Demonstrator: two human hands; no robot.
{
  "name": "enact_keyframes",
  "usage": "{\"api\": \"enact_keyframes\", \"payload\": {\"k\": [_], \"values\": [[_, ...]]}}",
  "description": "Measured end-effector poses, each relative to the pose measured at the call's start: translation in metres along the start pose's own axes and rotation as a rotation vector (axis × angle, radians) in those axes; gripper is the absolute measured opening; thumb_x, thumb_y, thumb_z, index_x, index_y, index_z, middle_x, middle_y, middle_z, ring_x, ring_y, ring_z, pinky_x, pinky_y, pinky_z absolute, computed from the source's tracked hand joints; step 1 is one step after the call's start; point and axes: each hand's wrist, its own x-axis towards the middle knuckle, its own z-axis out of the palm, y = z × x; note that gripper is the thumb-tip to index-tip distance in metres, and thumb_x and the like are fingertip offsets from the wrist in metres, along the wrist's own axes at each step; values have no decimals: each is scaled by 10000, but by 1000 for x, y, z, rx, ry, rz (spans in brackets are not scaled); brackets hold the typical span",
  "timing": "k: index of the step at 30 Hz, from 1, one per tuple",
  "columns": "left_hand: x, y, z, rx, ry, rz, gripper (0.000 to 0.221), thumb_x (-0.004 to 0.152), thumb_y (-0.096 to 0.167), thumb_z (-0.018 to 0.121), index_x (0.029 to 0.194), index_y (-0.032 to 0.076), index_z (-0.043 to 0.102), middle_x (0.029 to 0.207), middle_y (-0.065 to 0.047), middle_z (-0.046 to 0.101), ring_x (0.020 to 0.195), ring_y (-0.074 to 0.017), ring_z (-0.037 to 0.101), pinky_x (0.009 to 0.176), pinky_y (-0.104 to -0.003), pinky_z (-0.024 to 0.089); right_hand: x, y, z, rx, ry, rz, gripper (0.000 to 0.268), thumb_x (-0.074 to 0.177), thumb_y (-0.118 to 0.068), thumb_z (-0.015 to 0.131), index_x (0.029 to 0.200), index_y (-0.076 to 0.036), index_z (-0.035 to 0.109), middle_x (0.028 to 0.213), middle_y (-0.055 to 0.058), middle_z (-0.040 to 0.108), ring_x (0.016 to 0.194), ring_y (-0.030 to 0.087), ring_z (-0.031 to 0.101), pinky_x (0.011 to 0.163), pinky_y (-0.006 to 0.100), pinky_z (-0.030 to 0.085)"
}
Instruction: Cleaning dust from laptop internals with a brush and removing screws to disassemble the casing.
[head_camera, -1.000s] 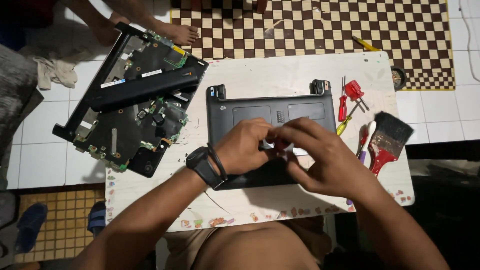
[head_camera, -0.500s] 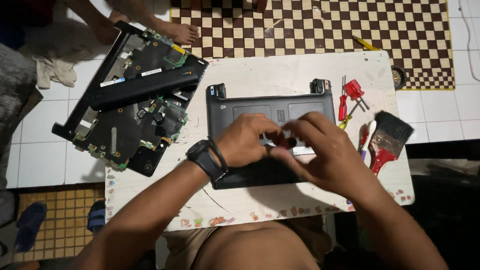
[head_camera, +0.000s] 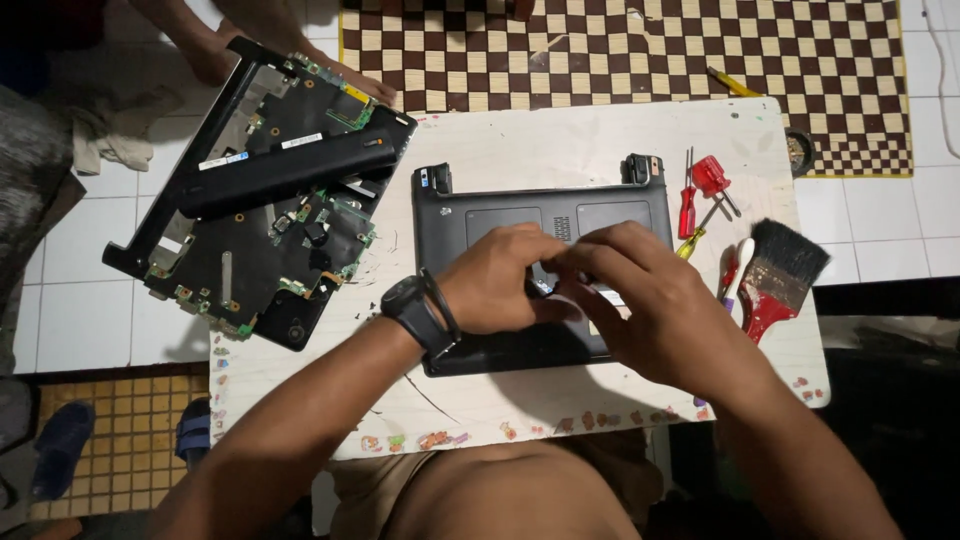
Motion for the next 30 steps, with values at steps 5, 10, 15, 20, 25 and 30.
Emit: {"api": "enact_keyframes", "payload": {"k": [5,10,15,20,25,30], "values": [[-1,-1,-3,-30,22,-48,129,791,166,837,857,154,727,814,-17,678,744,-198,643,651,-338,490,1,-4,-8,-12,-69,54,392,906,-73,634,1284,3,567,1093,163,606,989,305,619,813,400,532],[0,0,0,0,78,-82,234,790,265,870,863,142,685,814,-27,664,741,-190,621,637,-343,484,-5,3,4,-73,22,115,154,960,-133,739,1040,-29,658,864,93,610,705,241,592,581,358,472],[-3,7,-3,-17,72,0,238,821,259,851,922,121,686,851,-35,682,828,-214,632,718,-353,512,-2,-8,-4,-66,80,-12,183,971,-62,704,1090,57,632,905,157,605,743,261,584,646,359,490],[-22,43,1,57,86,88,273,867,231,801,1074,81,707,993,-84,727,908,-268,632,790,-418,519,-37,-22,-9,-147,146,143,168,921,-128,779,996,-17,677,755,69,564,602,167,498,574,285,423],[-73,71,29,354,111,-180,350,918,235,758,1195,56,641,1078,-105,647,935,-316,623,781,-444,513,-68,-36,-4,-215,184,300,167,888,-172,786,942,-39,700,757,46,643,580,138,548,602,257,444],[-89,44,46,175,241,-223,187,985,106,622,1121,38,730,984,-80,647,875,-280,649,736,-402,546,-77,-29,7,-186,224,268,170,895,-76,777,973,31,671,831,98,689,616,173,574,642,286,482]]}}
